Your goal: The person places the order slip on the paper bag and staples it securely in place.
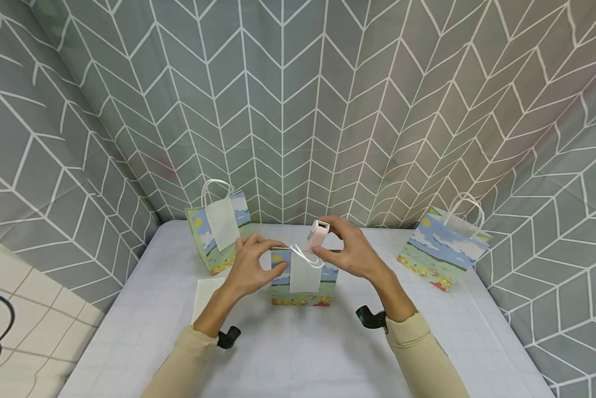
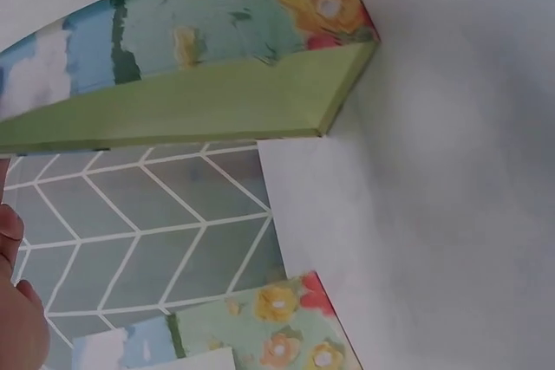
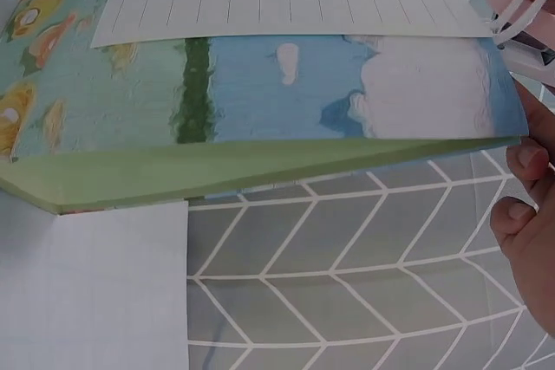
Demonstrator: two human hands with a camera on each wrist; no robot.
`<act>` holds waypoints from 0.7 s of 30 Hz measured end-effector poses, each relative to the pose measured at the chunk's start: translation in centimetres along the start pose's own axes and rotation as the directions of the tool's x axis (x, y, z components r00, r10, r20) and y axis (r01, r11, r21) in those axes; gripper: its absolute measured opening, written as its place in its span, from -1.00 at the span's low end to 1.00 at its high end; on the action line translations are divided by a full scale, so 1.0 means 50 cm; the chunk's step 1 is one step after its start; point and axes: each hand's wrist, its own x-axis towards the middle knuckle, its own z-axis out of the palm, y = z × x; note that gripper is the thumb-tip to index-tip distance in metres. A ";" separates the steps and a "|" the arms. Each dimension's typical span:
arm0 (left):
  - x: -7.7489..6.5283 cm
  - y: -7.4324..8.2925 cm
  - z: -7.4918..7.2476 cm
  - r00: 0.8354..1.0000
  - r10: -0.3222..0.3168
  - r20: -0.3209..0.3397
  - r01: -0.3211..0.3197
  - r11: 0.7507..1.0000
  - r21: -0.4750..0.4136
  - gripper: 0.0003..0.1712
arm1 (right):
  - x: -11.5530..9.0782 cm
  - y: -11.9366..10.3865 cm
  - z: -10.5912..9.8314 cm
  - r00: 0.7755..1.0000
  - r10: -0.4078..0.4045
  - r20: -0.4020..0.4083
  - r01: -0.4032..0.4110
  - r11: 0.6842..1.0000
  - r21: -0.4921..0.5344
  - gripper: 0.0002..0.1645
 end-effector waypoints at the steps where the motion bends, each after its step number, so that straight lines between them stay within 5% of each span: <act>1: -0.002 -0.002 -0.001 1.000 -0.004 0.003 0.004 1.000 0.005 -0.58 | -0.001 0.001 -0.001 1.000 0.000 -0.008 0.000 1.000 -0.006 -0.27; 14: -0.027 -0.028 -0.014 0.994 -0.080 0.073 0.076 0.996 0.045 -0.45 | -0.017 0.031 -0.037 0.991 0.035 -0.126 -0.036 0.999 -0.004 -0.33; 21: -0.029 -0.038 -0.024 0.993 -0.110 0.052 0.107 0.993 0.057 -0.47 | -0.042 0.060 -0.060 0.984 0.078 -0.163 -0.083 0.996 -0.019 -0.32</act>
